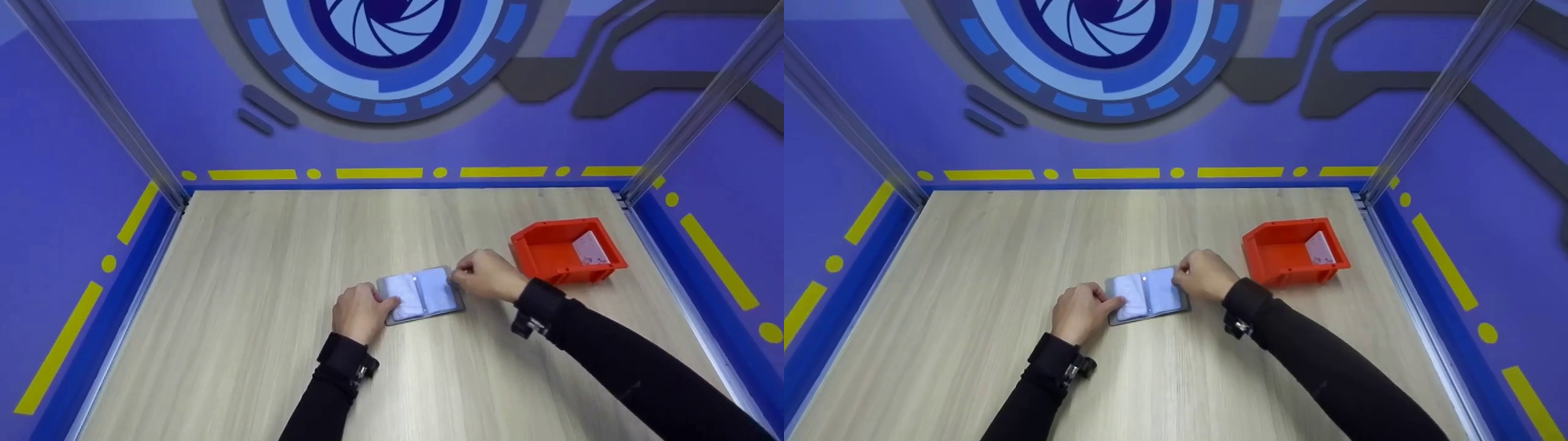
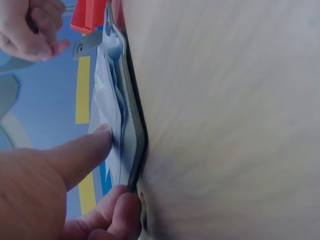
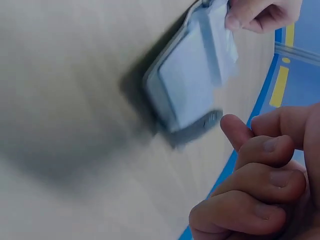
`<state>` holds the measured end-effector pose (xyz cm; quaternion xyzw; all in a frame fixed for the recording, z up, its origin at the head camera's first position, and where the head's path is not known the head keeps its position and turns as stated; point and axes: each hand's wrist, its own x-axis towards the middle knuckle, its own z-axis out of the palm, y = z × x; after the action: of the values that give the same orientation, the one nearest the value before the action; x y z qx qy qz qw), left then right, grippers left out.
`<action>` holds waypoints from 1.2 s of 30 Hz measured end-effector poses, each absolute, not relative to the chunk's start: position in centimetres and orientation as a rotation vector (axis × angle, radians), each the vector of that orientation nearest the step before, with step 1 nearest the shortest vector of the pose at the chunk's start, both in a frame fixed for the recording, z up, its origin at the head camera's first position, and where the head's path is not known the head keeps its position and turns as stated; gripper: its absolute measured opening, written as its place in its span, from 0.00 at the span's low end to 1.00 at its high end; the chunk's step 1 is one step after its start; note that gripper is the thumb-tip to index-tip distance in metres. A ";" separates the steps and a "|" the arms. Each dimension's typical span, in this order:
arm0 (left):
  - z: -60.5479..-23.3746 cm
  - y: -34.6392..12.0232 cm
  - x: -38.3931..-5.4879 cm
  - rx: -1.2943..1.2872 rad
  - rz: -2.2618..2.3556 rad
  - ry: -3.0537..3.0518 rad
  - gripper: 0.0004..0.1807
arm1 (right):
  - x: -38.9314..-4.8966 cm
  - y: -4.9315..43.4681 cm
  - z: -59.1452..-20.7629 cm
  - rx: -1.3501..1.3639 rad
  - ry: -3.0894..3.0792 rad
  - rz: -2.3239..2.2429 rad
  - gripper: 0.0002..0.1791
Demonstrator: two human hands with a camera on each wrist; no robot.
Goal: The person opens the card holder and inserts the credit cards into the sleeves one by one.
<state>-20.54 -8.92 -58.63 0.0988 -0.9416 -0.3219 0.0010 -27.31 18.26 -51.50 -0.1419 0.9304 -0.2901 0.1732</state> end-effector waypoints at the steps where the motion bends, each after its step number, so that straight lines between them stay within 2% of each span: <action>1: -58.6 -8.9 -20.5 0.315 -1.013 -2.956 0.23 | -27.4 19.0 -51.2 -0.385 2.645 -0.826 0.13; 7: -58.7 -9.0 -20.4 0.319 -1.032 -2.960 0.23 | -29.1 24.0 -48.3 -0.291 2.751 -0.766 0.17; 15: -58.9 -9.0 -20.4 0.292 -1.054 -2.934 0.23 | -32.2 31.5 -45.7 -0.082 2.875 -0.549 0.17; 25: -58.8 -9.0 -20.4 0.301 -1.069 -2.940 0.23 | -33.9 38.8 -46.4 0.132 2.787 -0.406 0.21; 29: -58.8 -9.0 -20.4 0.306 -1.072 -2.940 0.23 | -33.7 40.2 -47.2 0.176 2.801 -0.346 0.21; 36: -58.7 -9.0 -20.4 0.317 -1.078 -2.942 0.23 | -33.2 41.4 -48.5 0.277 2.767 -0.360 0.28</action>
<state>-20.42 -9.04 -58.70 0.1007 -0.9342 -0.3422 -0.0038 -33.25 41.39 -48.48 0.0973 0.9728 -0.1265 0.1680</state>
